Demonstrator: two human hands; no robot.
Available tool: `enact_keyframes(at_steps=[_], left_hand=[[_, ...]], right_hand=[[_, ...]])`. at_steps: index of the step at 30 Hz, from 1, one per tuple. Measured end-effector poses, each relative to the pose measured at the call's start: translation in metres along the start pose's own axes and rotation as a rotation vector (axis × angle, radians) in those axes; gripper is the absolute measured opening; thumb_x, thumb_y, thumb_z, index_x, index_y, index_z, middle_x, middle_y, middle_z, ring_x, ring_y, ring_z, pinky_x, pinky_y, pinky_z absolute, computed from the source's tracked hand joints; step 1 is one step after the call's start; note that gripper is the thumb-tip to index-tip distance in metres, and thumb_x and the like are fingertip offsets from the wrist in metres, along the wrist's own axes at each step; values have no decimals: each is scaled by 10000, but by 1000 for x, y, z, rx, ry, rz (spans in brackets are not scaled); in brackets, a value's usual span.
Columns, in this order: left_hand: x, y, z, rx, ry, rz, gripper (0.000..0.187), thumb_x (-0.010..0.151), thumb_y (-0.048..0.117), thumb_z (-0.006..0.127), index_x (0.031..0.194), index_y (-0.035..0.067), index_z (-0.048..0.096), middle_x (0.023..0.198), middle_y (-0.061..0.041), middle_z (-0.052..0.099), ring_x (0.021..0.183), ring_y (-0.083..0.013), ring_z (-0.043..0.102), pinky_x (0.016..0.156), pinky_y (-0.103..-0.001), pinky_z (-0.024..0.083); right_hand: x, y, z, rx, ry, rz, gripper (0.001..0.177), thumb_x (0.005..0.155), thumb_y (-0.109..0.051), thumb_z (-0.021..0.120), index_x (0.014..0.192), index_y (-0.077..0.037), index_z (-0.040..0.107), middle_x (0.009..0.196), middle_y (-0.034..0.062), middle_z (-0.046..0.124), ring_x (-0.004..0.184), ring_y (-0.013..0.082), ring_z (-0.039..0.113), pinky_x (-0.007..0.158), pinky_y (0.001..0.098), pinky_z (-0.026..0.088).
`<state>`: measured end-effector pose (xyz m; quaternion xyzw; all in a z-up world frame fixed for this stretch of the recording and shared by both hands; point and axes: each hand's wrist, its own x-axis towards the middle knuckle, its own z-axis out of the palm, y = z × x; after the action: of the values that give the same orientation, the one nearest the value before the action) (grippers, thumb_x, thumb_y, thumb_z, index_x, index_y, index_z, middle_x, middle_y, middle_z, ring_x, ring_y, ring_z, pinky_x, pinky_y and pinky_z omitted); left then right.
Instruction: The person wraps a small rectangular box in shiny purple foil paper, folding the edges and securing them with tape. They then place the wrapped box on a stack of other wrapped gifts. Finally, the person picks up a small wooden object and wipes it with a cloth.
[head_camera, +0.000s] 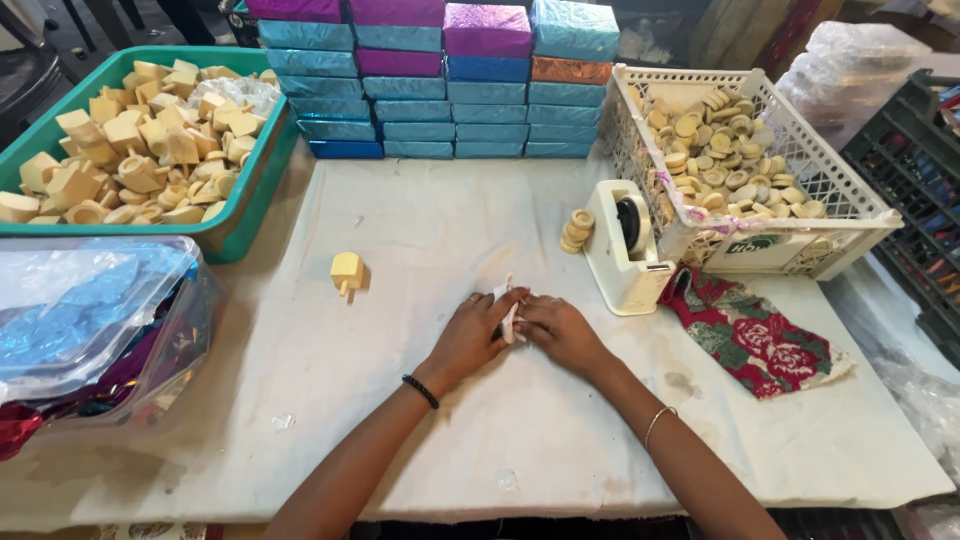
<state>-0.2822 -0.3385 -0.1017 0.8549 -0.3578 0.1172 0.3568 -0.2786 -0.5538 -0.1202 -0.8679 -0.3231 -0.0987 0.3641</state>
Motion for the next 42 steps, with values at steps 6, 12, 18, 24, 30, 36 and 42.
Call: enact_keyframes(at_steps=[6, 12, 18, 24, 30, 36, 42], left_hand=[[-1, -7, 6, 53, 62, 117, 750, 797, 135, 788, 1480, 161, 480, 1073, -163, 654, 988, -374, 588, 890, -479, 480], [-1, -12, 13, 103, -7, 26, 853, 791, 131, 776, 1547, 141, 381, 1030, -159, 655, 972, -374, 596, 895, -471, 485], [-2, -15, 18, 166, 25, 69, 918, 773, 96, 754, 1575, 100, 307, 1028, -164, 657, 951, -370, 602, 879, -475, 488], [-1, -1, 2, -196, 14, -119, 962, 810, 120, 802, 1589, 172, 240, 1123, -172, 709, 1000, -358, 646, 913, -453, 514], [4, -23, 18, -434, 100, -325, 1037, 768, 152, 852, 1588, 191, 219, 1109, -121, 777, 989, -262, 769, 891, -363, 590], [4, -35, 22, -503, 92, -465, 570, 867, 200, 827, 1375, 60, 610, 1080, -96, 779, 910, -163, 744, 834, -322, 590], [0, -40, 16, -670, 97, -431, 412, 944, 197, 715, 1318, 27, 692, 1027, -25, 756, 884, -74, 632, 778, -272, 532]], right_hand=[[4, -18, -13, 38, -21, 71, 157, 861, -96, 704, 999, -32, 746, 992, 155, 736, 934, 345, 705, 845, 409, 559], [-1, 3, -2, 17, -13, 58, 172, 864, -93, 710, 1017, -28, 753, 1095, 169, 735, 1007, 342, 715, 884, 397, 562], [-2, -7, -4, 10, 6, 58, 203, 866, -66, 709, 1060, -13, 741, 1199, 190, 703, 1106, 359, 679, 893, 409, 548], [-2, -5, -1, 89, 75, 93, 265, 819, 12, 738, 1077, -41, 761, 1043, 160, 767, 1018, 319, 741, 843, 372, 580], [-1, -3, -8, 91, 168, 101, 324, 781, 90, 718, 1056, -66, 788, 1041, 136, 779, 882, 275, 787, 776, 329, 605], [-6, 21, -11, -134, 336, 18, 203, 857, 33, 702, 1046, -26, 746, 1120, 161, 745, 1087, 339, 723, 885, 363, 579], [-1, -6, -2, -91, 105, 120, 330, 915, -110, 692, 1231, -20, 663, 1216, 191, 683, 1050, 376, 684, 909, 405, 553]])
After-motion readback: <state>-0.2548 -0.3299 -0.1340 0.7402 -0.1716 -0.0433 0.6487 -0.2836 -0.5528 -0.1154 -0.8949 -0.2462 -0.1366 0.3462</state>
